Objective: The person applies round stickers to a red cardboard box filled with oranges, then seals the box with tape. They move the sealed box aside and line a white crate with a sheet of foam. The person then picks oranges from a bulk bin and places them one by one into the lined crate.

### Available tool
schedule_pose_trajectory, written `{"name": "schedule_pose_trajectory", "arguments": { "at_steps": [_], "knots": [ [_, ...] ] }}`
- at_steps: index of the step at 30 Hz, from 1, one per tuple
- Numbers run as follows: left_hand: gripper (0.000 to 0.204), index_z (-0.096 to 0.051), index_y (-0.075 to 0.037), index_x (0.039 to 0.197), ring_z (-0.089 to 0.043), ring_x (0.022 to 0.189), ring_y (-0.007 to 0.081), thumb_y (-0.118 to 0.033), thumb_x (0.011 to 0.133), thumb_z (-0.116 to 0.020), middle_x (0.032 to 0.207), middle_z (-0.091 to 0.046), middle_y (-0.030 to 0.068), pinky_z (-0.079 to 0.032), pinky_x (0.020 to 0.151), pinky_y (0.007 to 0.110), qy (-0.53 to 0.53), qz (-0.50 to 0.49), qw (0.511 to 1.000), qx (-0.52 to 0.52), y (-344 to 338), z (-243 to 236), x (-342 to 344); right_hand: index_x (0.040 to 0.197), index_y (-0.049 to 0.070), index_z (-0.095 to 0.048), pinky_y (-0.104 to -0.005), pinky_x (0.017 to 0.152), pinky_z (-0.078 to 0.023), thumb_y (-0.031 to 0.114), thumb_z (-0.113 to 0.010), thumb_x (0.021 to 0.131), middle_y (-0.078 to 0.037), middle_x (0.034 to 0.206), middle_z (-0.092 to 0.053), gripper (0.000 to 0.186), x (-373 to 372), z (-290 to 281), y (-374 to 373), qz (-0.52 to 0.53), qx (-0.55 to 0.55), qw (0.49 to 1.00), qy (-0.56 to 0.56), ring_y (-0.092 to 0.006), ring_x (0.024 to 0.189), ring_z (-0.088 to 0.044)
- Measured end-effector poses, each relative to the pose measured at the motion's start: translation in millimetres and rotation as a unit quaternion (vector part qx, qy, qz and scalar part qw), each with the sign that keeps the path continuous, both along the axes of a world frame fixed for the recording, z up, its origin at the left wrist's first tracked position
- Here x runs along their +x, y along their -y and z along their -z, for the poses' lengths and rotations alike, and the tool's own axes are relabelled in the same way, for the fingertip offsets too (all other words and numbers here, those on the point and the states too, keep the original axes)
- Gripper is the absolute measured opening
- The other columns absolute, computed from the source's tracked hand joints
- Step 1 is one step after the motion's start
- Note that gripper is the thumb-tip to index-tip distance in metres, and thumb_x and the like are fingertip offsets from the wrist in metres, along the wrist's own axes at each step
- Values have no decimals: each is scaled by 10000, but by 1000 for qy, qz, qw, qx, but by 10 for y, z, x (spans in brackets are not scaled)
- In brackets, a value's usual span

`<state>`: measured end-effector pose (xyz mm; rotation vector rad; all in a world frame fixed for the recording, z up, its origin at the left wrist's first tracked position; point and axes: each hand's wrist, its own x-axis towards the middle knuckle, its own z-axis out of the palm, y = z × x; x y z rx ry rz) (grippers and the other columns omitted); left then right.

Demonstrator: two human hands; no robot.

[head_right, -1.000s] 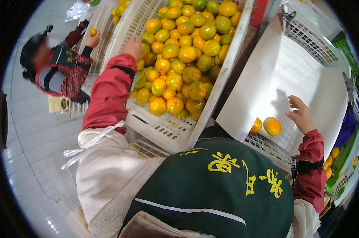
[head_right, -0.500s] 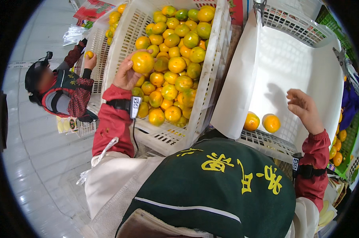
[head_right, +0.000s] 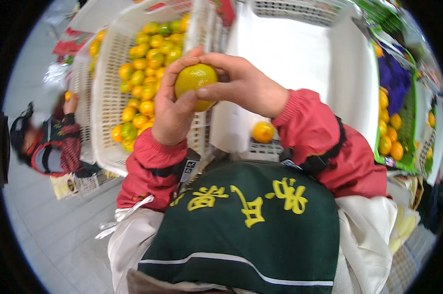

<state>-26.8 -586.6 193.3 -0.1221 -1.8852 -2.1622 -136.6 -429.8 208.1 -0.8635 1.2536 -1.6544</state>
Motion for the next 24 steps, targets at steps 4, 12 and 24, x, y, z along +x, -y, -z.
{"name": "schedule_pose_trajectory", "arguments": {
  "at_steps": [4, 12, 24],
  "knots": [
    [600, -333, -18, 1462, -380, 1367, 250, -89, 920, -581, 1513, -337, 134, -295, 1131, 383, -17, 5, 993, -117, -122, -47, 118, 1247, -4, -531, -291, 869, -514, 64, -717, 846, -72, 1038, -639, 447, -281, 276, -520, 18, -6, 999, -48, -143, 953, -614],
    [396, -487, 42, 1326, -591, 1191, 275, -122, 970, -546, 1350, -547, 169, -454, 990, 373, 83, -148, 985, 11, 299, -49, 319, 1159, 39, -587, -388, 841, -517, 145, -799, 671, -188, 1008, -666, 542, -802, 1248, -1637, -108, 531, 761, -357, -332, 950, -650],
    [397, -503, 44, 1323, -661, 1088, 296, -152, 978, -518, 1298, -593, 207, -497, 938, 368, 39, -107, 992, -60, 288, -39, 404, 1161, 42, -574, -431, 906, -499, 162, -816, 666, -197, 1113, -656, 564, -446, 1927, -1623, -374, 593, 621, -350, -374, 1090, -611]
  ]
}}
